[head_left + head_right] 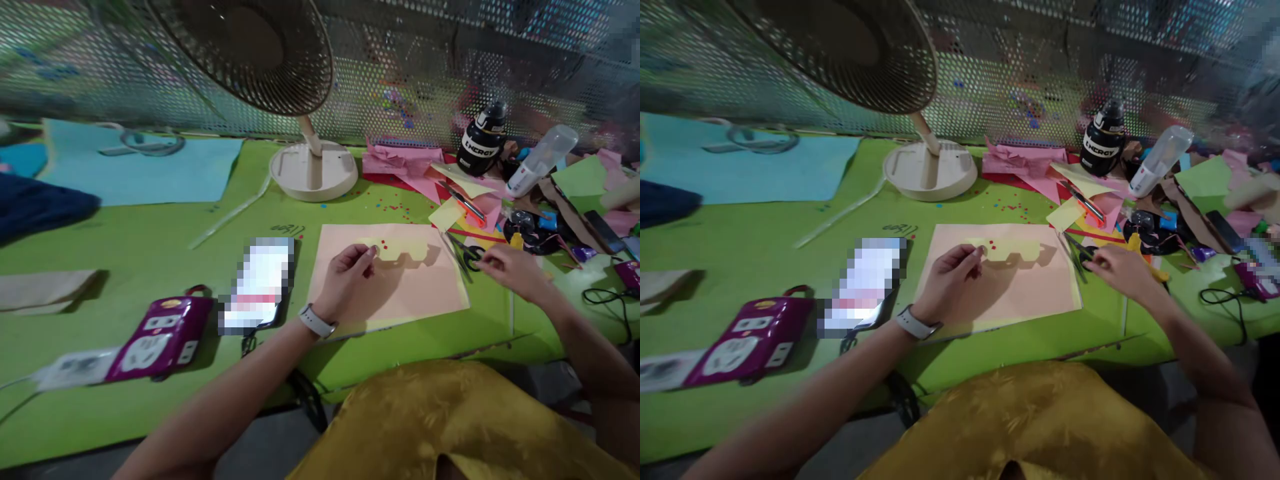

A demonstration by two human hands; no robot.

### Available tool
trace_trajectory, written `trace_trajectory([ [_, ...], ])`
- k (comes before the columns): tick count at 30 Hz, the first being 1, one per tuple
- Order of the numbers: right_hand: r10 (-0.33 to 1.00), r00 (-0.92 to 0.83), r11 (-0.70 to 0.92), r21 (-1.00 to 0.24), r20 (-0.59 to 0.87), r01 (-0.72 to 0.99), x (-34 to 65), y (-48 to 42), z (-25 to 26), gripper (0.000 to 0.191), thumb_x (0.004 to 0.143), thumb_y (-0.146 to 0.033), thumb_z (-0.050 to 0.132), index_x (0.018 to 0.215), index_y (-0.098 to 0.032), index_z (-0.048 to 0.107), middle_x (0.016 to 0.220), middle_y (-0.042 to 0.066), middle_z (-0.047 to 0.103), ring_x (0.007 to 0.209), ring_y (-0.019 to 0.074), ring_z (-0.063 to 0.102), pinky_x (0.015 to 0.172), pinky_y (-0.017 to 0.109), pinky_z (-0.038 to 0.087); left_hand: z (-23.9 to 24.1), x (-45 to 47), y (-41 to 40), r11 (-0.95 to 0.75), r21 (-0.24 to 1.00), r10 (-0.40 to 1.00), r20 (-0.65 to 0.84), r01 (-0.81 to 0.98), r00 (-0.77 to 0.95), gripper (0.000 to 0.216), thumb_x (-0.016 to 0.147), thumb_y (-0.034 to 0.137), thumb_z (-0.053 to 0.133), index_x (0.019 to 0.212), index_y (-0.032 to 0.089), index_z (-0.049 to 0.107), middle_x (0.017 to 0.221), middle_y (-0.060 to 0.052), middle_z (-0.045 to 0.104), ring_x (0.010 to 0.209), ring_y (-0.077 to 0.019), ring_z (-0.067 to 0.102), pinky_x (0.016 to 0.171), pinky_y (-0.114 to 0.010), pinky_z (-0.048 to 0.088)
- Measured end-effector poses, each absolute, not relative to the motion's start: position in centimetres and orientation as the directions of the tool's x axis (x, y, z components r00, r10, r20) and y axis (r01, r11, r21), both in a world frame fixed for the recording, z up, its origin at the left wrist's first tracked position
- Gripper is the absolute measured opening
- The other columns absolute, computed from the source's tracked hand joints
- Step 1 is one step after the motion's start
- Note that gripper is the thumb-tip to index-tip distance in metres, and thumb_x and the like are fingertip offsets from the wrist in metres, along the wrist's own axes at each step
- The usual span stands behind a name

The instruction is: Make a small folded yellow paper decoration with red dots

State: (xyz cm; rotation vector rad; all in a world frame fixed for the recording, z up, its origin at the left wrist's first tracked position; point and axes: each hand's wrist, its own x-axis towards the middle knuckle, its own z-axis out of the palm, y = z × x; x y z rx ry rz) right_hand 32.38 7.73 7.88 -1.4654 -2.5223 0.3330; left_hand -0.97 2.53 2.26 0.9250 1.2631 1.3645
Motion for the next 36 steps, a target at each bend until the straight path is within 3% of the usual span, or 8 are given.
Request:
trace_trajectory([
  [5, 0.866, -0.489, 0.475, -0.132, -0.105, 0.870, 27.8, 8.2, 5.3, 0.024, 0.088, -0.045, 0.061, 0.083, -0.022, 0.059, 0.075, 0.006, 0.069, 0.061, 0.0187, 0.061, 0.050, 0.028, 0.032, 2.1, -1.0, 2.6, 0.072, 0.976, 0.974, -0.113, -0.205, -0.198, 0.037, 0.072, 0.050, 0.079, 0.075, 0.018, 0.061, 0.056, 0.004, 0.055, 0.052, -0.0083, 0.047, 0.052, -0.022, 0.038],
  [8, 0.886, -0.424, 0.410, -0.109, -0.189, 0.906, 28.0, 8.4, 5.0, 0.017, 0.091, -0.037, 0.057, 0.096, -0.022, 0.058, 0.079, 0.005, 0.069, 0.066, 0.0196, 0.064, 0.052, 0.027, 0.034, 2.1, -1.0, 2.6, 0.073, 0.975, 0.978, -0.111, -0.209, -0.178, 0.038, 0.072, 0.051, 0.079, 0.073, 0.018, 0.060, 0.056, 0.004, 0.055, 0.052, -0.0086, 0.047, 0.053, -0.022, 0.038],
  [11, 0.903, -0.355, 0.346, -0.081, -0.242, 0.935, 28.3, 8.3, 5.0, 0.029, 0.092, -0.040, 0.055, 0.112, -0.020, 0.055, 0.087, 0.005, 0.071, 0.073, 0.0211, 0.066, 0.055, 0.027, 0.037, 2.1, -1.0, 2.6, 0.068, 0.972, 0.982, -0.105, -0.223, -0.159, 0.038, 0.072, 0.050, 0.079, 0.073, 0.018, 0.060, 0.056, 0.004, 0.056, 0.053, -0.0090, 0.047, 0.053, -0.022, 0.039],
  [15, 0.870, -0.427, 0.423, -0.072, -0.247, 0.903, 28.0, 8.2, 4.8, 0.033, 0.094, -0.030, 0.048, 0.124, -0.017, 0.055, 0.098, 0.011, 0.071, 0.085, 0.0245, 0.067, 0.061, 0.029, 0.041, 2.0, -1.1, 2.7, 0.056, 0.973, 0.986, -0.089, -0.225, -0.140, 0.036, 0.074, 0.050, 0.078, 0.072, 0.018, 0.060, 0.057, 0.003, 0.055, 0.053, -0.0089, 0.048, 0.054, -0.022, 0.039],
  [19, 0.843, -0.483, 0.406, -0.309, -0.237, 0.860, 28.3, 8.6, 5.2, 0.035, 0.085, -0.023, 0.053, 0.118, -0.017, 0.062, 0.083, 0.006, 0.069, 0.072, 0.0198, 0.063, 0.062, 0.029, 0.044, 1.9, -1.1, 2.7, 0.048, 0.975, 0.986, -0.081, -0.219, -0.143, 0.035, 0.074, 0.049, 0.077, 0.073, 0.018, 0.061, 0.058, 0.003, 0.055, 0.054, -0.0095, 0.049, 0.055, -0.023, 0.040],
  [25, 0.859, -0.407, -0.050, -0.841, -0.311, 0.538, 29.0, 9.2, 6.6, 0.057, 0.071, -0.031, 0.066, 0.126, -0.019, 0.061, 0.063, -0.005, 0.057, 0.050, 0.0107, 0.053, 0.049, 0.024, 0.043, 2.0, -1.1, 2.7, 0.045, 0.974, 0.987, -0.078, -0.222, -0.140, 0.036, 0.074, 0.049, 0.077, 0.073, 0.017, 0.061, 0.058, 0.003, 0.054, 0.054, -0.0093, 0.048, 0.055, -0.023, 0.039],
  [31, 0.811, -0.381, -0.379, -0.894, -0.445, 0.237, 28.9, 9.8, 6.9, 0.023, 0.064, -0.030, 0.073, 0.083, -0.018, 0.076, 0.059, 0.000, 0.064, 0.051, 0.0109, 0.058, 0.053, 0.026, 0.052, 2.2, -0.9, 2.6, 0.060, 0.970, 0.984, -0.097, -0.236, -0.149, 0.035, 0.073, 0.048, 0.078, 0.071, 0.017, 0.061, 0.057, 0.003, 0.055, 0.054, -0.0089, 0.048, 0.054, -0.022, 0.039],
  [36, 0.856, -0.394, -0.329, -0.940, -0.335, 0.085, 28.4, 9.9, 7.1, 0.024, 0.063, -0.030, 0.075, 0.085, -0.020, 0.077, 0.073, 0.005, 0.074, 0.067, 0.0170, 0.070, 0.070, 0.033, 0.059, 2.2, -0.9, 2.5, 0.093, 0.958, 0.979, -0.137, -0.273, -0.149, 0.033, 0.074, 0.046, 0.078, 0.075, 0.018, 0.060, 0.058, 0.003, 0.057, 0.054, -0.0090, 0.049, 0.054, -0.022, 0.039],
])
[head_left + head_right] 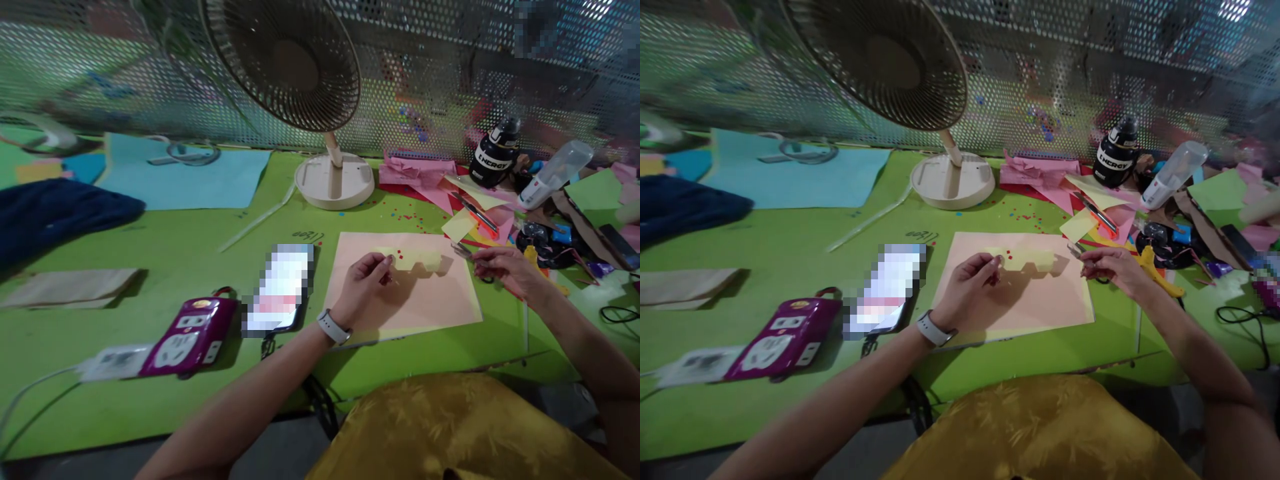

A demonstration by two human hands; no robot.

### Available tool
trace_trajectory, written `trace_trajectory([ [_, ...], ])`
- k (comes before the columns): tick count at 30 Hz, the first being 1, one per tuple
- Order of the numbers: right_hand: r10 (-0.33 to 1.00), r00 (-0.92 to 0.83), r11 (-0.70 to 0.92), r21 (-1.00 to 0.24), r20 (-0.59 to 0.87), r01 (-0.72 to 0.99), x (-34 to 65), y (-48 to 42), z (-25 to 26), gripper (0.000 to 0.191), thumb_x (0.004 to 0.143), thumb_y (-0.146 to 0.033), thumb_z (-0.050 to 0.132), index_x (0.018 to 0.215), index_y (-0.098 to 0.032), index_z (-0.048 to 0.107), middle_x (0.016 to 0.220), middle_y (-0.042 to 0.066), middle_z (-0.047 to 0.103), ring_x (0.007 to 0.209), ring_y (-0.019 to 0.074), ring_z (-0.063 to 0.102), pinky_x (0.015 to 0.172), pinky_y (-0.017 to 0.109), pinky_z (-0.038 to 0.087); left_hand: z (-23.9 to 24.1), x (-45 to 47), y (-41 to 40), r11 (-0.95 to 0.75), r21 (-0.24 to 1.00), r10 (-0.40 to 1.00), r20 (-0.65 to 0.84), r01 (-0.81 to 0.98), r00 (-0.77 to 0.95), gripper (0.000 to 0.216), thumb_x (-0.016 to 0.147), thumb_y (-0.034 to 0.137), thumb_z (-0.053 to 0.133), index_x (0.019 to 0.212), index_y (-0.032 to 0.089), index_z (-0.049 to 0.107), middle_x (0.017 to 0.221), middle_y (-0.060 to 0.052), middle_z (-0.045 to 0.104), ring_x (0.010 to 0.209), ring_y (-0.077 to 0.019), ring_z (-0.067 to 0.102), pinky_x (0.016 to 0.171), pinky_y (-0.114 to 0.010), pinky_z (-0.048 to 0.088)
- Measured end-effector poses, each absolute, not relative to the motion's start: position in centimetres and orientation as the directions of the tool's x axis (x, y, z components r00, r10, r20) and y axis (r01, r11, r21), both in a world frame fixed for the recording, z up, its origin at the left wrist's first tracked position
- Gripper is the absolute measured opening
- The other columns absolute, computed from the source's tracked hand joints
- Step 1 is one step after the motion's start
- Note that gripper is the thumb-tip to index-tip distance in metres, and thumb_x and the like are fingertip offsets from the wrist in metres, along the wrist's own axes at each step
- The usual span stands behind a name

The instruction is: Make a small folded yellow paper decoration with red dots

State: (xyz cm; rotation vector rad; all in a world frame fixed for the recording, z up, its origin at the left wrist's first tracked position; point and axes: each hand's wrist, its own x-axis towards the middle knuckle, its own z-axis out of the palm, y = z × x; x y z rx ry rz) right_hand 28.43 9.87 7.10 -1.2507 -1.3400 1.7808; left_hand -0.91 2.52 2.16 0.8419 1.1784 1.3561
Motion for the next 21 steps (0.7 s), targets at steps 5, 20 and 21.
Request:
trace_trajectory([
  [5, 0.950, -0.296, -0.075, -0.993, -0.100, 0.093, 27.3, 10.4, 7.2, 0.034, 0.061, -0.032, 0.086, 0.091, -0.024, 0.075, 0.081, 0.001, 0.075, 0.076, 0.0170, 0.072, 0.079, 0.034, 0.060, 1.8, -1.0, 2.5, 0.062, 0.968, 0.982, -0.102, -0.242, -0.158, 0.032, 0.076, 0.045, 0.076, 0.074, 0.018, 0.061, 0.059, 0.003, 0.057, 0.055, -0.0090, 0.049, 0.055, -0.022, 0.039],
  [20, 0.917, -0.377, 0.355, -0.696, 0.131, 0.624, 24.4, 14.4, 6.6, 0.026, 0.081, -0.046, 0.064, 0.073, -0.021, 0.065, 0.057, 0.000, 0.063, 0.049, 0.0131, 0.058, 0.050, 0.026, 0.045, 2.4, -1.0, 2.5, 0.091, 0.963, 0.981, -0.130, -0.254, -0.144, 0.035, 0.074, 0.048, 0.077, 0.074, 0.018, 0.059, 0.058, 0.004, 0.056, 0.054, -0.0090, 0.048, 0.055, -0.022, 0.039],
  [21, 0.912, -0.405, 0.327, -0.701, 0.060, 0.634, 24.4, 14.7, 6.7, 0.024, 0.081, -0.044, 0.064, 0.074, -0.021, 0.066, 0.058, 0.001, 0.065, 0.051, 0.0142, 0.060, 0.051, 0.026, 0.046, 2.5, -1.0, 2.4, 0.095, 0.962, 0.980, -0.136, -0.255, -0.146, 0.035, 0.074, 0.048, 0.077, 0.074, 0.018, 0.060, 0.058, 0.003, 0.056, 0.055, -0.0092, 0.048, 0.055, -0.022, 0.039],
])
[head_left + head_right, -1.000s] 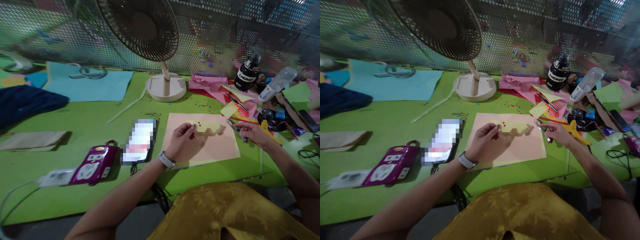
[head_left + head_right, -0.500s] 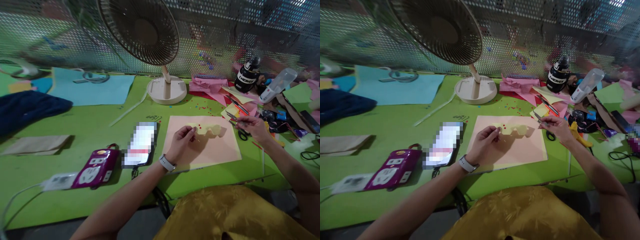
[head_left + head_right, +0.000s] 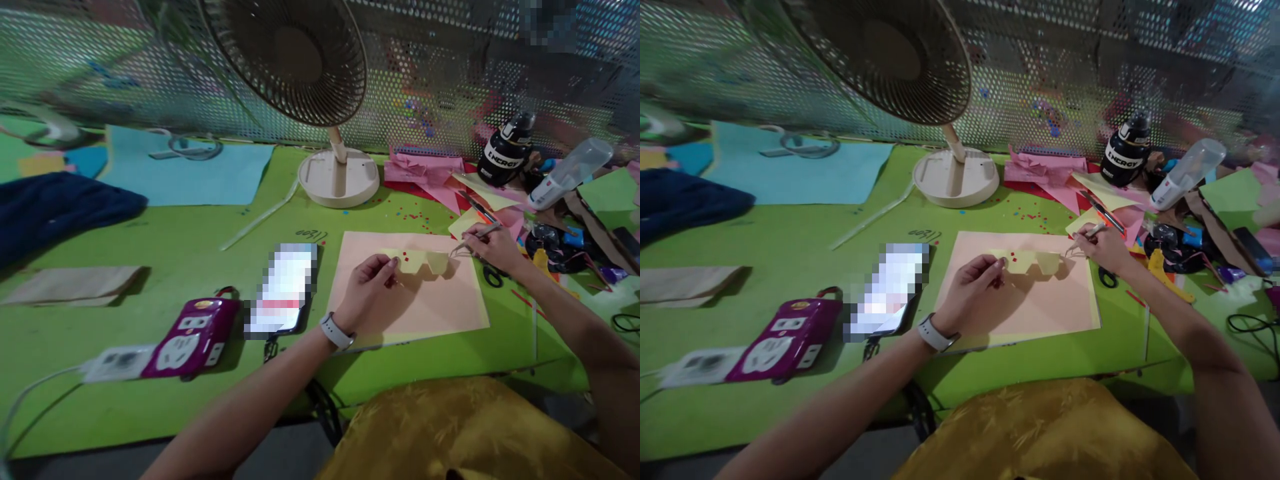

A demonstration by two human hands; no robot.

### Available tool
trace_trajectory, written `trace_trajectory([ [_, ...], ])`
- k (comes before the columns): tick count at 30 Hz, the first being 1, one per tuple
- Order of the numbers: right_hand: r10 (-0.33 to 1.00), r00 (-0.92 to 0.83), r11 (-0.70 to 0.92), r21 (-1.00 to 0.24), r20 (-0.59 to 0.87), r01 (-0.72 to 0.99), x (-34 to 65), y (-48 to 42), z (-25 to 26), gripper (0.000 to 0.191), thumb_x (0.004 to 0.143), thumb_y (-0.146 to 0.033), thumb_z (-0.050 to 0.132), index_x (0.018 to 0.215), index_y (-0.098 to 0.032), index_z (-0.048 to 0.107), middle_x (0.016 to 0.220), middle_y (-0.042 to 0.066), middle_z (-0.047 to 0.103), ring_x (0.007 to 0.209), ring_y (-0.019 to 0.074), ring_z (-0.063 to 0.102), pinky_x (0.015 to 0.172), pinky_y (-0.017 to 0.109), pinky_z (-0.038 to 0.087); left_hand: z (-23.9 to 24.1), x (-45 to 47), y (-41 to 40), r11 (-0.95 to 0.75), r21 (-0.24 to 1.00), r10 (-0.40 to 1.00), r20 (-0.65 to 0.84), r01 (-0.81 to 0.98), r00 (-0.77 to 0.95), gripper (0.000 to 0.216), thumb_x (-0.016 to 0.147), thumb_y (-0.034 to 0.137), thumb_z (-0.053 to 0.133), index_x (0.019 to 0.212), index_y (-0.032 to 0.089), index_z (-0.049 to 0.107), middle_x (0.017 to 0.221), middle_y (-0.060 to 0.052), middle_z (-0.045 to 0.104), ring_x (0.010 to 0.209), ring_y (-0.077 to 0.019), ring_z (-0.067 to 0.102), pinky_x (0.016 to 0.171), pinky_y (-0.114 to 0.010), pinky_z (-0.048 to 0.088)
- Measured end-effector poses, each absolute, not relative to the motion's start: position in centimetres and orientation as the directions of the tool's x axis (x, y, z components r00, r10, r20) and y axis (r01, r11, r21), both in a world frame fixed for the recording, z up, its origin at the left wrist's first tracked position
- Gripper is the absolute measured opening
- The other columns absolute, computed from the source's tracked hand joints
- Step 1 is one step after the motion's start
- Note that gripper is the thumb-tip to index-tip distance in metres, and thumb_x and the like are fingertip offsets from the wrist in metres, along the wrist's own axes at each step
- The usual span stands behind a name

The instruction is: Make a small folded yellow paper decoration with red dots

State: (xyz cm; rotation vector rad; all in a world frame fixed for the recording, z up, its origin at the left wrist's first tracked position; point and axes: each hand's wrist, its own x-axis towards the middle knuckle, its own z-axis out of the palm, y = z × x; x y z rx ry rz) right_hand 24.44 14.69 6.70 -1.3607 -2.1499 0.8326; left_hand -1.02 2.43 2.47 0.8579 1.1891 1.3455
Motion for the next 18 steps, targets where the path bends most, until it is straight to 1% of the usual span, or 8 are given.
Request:
trace_trajectory([
  [2, 0.895, -0.442, 0.260, -0.738, -0.058, 0.623, 24.3, 15.6, 6.9, 0.021, 0.080, -0.042, 0.065, 0.075, -0.021, 0.067, 0.063, 0.003, 0.069, 0.055, 0.0162, 0.065, 0.055, 0.027, 0.049, 2.6, -1.0, 2.4, 0.103, 0.962, 0.978, -0.144, -0.254, -0.150, 0.034, 0.074, 0.048, 0.077, 0.074, 0.018, 0.060, 0.059, 0.003, 0.057, 0.054, -0.0094, 0.049, 0.055, -0.023, 0.040],
  [3, 0.888, -0.452, 0.235, -0.761, -0.086, 0.605, 24.2, 16.1, 7.0, 0.022, 0.080, -0.042, 0.066, 0.074, -0.021, 0.067, 0.065, 0.003, 0.071, 0.057, 0.0169, 0.067, 0.056, 0.027, 0.051, 2.7, -1.0, 2.4, 0.106, 0.962, 0.977, -0.147, -0.250, -0.153, 0.034, 0.075, 0.048, 0.077, 0.074, 0.018, 0.060, 0.058, 0.003, 0.056, 0.054, -0.0094, 0.049, 0.055, -0.023, 0.040],
  [5, 0.890, -0.451, 0.213, -0.813, -0.068, 0.541, 23.4, 17.4, 7.1, 0.026, 0.079, -0.046, 0.068, 0.077, -0.020, 0.067, 0.071, 0.005, 0.074, 0.061, 0.0178, 0.069, 0.055, 0.027, 0.052, 2.7, -1.0, 2.4, 0.109, 0.964, 0.977, -0.149, -0.244, -0.150, 0.034, 0.075, 0.048, 0.076, 0.074, 0.018, 0.060, 0.058, 0.003, 0.056, 0.055, -0.0096, 0.049, 0.056, -0.023, 0.040],
  [8, 0.921, -0.389, 0.178, -0.916, 0.027, 0.359, 21.2, 19.3, 6.4, 0.038, 0.077, -0.054, 0.070, 0.087, -0.017, 0.065, 0.083, 0.008, 0.076, 0.066, 0.0176, 0.072, 0.049, 0.022, 0.049, 2.4, -1.1, 2.3, 0.107, 0.966, 0.980, -0.143, -0.237, -0.139, 0.033, 0.077, 0.048, 0.075, 0.074, 0.018, 0.060, 0.058, 0.003, 0.056, 0.055, -0.0095, 0.049, 0.056, -0.023, 0.040],
  [11, 0.956, -0.292, 0.077, -0.977, 0.015, 0.200, 18.6, 20.9, 4.7, 0.044, 0.076, -0.060, 0.070, 0.087, -0.017, 0.061, 0.081, 0.008, 0.076, 0.066, 0.0173, 0.072, 0.046, 0.020, 0.047, 2.3, -1.1, 2.3, 0.105, 0.968, 0.981, -0.139, -0.230, -0.137, 0.033, 0.077, 0.048, 0.075, 0.075, 0.018, 0.060, 0.059, 0.003, 0.057, 0.055, -0.0097, 0.050, 0.056, -0.023, 0.041],
  [14, 0.963, -0.270, 0.054, -0.982, 0.004, 0.180, 16.7, 22.0, 2.9, 0.046, 0.078, -0.063, 0.067, 0.086, -0.018, 0.060, 0.082, 0.009, 0.076, 0.065, 0.0174, 0.073, 0.046, 0.021, 0.049, 2.3, -1.2, 2.3, 0.122, 0.966, 0.977, -0.157, -0.226, -0.144, 0.034, 0.076, 0.049, 0.075, 0.075, 0.019, 0.059, 0.059, 0.003, 0.057, 0.055, -0.0100, 0.050, 0.056, -0.023, 0.041],
  [18, 0.948, -0.319, 0.096, -0.967, 0.016, 0.237, 16.0, 22.6, 1.6, 0.051, 0.076, -0.068, 0.066, 0.085, -0.018, 0.061, 0.086, 0.010, 0.076, 0.067, 0.0177, 0.073, 0.046, 0.020, 0.049, 2.4, -1.2, 2.2, 0.138, 0.963, 0.976, -0.172, -0.230, -0.135, 0.037, 0.075, 0.051, 0.076, 0.075, 0.018, 0.060, 0.059, 0.003, 0.057, 0.055, -0.0102, 0.050, 0.057, -0.023, 0.041],
])
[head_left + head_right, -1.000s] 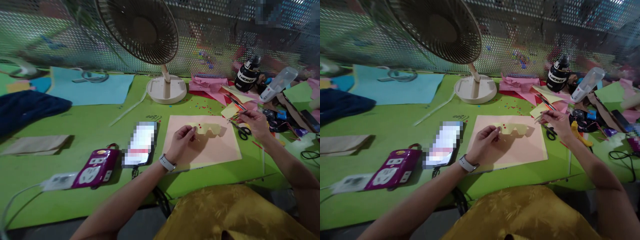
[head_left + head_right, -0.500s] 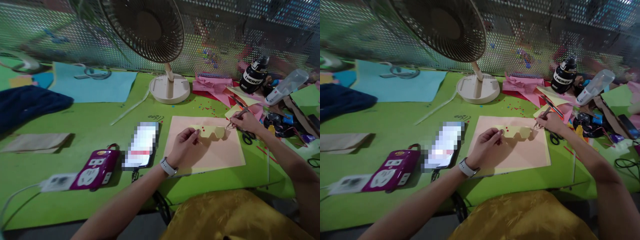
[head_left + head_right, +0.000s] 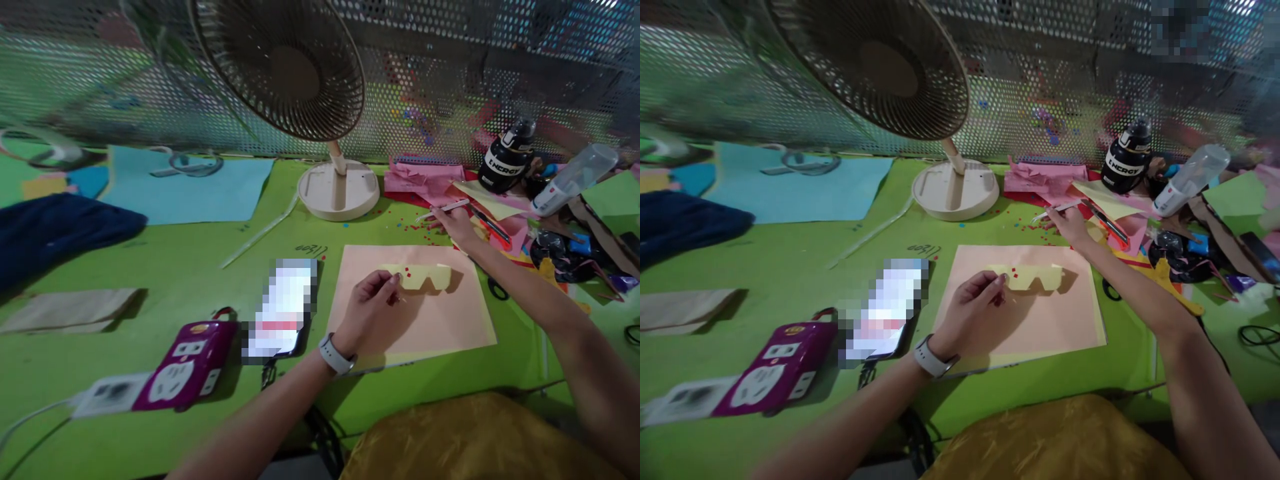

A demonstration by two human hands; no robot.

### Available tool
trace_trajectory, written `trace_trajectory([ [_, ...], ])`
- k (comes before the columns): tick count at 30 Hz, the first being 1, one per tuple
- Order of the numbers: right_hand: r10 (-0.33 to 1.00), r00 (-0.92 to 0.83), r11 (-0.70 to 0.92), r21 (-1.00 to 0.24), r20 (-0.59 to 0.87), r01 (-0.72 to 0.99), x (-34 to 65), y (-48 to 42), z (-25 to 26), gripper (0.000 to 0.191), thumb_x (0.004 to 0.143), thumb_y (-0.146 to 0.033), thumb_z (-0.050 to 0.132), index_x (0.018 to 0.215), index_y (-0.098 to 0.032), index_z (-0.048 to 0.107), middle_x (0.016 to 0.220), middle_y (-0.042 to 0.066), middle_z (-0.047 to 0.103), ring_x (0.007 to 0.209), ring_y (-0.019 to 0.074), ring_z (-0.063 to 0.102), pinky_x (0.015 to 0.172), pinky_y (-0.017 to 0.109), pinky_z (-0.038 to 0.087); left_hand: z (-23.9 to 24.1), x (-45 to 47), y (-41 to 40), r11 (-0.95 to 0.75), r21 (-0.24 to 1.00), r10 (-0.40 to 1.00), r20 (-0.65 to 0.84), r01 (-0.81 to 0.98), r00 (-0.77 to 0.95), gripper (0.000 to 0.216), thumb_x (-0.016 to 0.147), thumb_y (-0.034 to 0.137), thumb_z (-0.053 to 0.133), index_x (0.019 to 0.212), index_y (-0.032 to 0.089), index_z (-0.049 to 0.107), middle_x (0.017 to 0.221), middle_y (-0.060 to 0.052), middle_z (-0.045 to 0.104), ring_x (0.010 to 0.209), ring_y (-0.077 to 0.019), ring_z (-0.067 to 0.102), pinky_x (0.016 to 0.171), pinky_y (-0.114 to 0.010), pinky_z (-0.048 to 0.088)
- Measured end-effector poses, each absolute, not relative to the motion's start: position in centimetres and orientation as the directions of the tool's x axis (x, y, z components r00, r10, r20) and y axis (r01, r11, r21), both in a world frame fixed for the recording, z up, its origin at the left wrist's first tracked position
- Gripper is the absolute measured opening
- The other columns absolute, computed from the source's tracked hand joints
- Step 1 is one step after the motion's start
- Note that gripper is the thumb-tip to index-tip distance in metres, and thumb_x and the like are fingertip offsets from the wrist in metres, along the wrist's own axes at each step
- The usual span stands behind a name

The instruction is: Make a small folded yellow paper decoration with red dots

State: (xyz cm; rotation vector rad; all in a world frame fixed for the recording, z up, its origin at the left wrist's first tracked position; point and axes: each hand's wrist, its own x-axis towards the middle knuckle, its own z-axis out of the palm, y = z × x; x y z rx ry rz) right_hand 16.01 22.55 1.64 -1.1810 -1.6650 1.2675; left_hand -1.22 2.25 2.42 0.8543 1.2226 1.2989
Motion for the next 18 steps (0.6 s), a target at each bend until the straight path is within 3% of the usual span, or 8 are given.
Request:
trace_trajectory([
  [6, 0.933, -0.354, 0.179, -0.939, 0.067, 0.292, 16.3, 22.9, 0.8, 0.053, 0.076, -0.068, 0.064, 0.087, -0.016, 0.065, 0.084, 0.010, 0.075, 0.066, 0.0186, 0.072, 0.050, 0.024, 0.052, 2.1, -1.2, 2.3, 0.145, 0.958, 0.975, -0.181, -0.249, -0.130, 0.040, 0.073, 0.054, 0.077, 0.075, 0.018, 0.060, 0.058, 0.004, 0.057, 0.055, -0.0102, 0.049, 0.056, -0.023, 0.041],
  [12, 0.929, -0.340, 0.277, -0.881, 0.144, 0.383, 16.7, 23.3, 0.0, 0.042, 0.080, -0.061, 0.064, 0.090, -0.020, 0.068, 0.082, 0.005, 0.074, 0.080, 0.0210, 0.073, 0.063, 0.028, 0.056, 2.2, -1.2, 2.3, 0.149, 0.961, 0.974, -0.184, -0.231, -0.136, 0.038, 0.074, 0.053, 0.076, 0.075, 0.018, 0.060, 0.058, 0.004, 0.057, 0.055, -0.0103, 0.050, 0.056, -0.023, 0.041],
  [18, 0.910, -0.380, 0.302, -0.894, 0.166, 0.332, 16.6, 23.0, 0.1, 0.044, 0.082, -0.063, 0.060, 0.092, -0.020, 0.066, 0.083, 0.006, 0.074, 0.077, 0.0212, 0.074, 0.069, 0.031, 0.057, 2.4, -1.2, 2.3, 0.157, 0.959, 0.972, -0.192, -0.234, -0.132, 0.039, 0.073, 0.053, 0.076, 0.074, 0.018, 0.060, 0.058, 0.004, 0.057, 0.055, -0.0101, 0.050, 0.056, -0.023, 0.041],
])
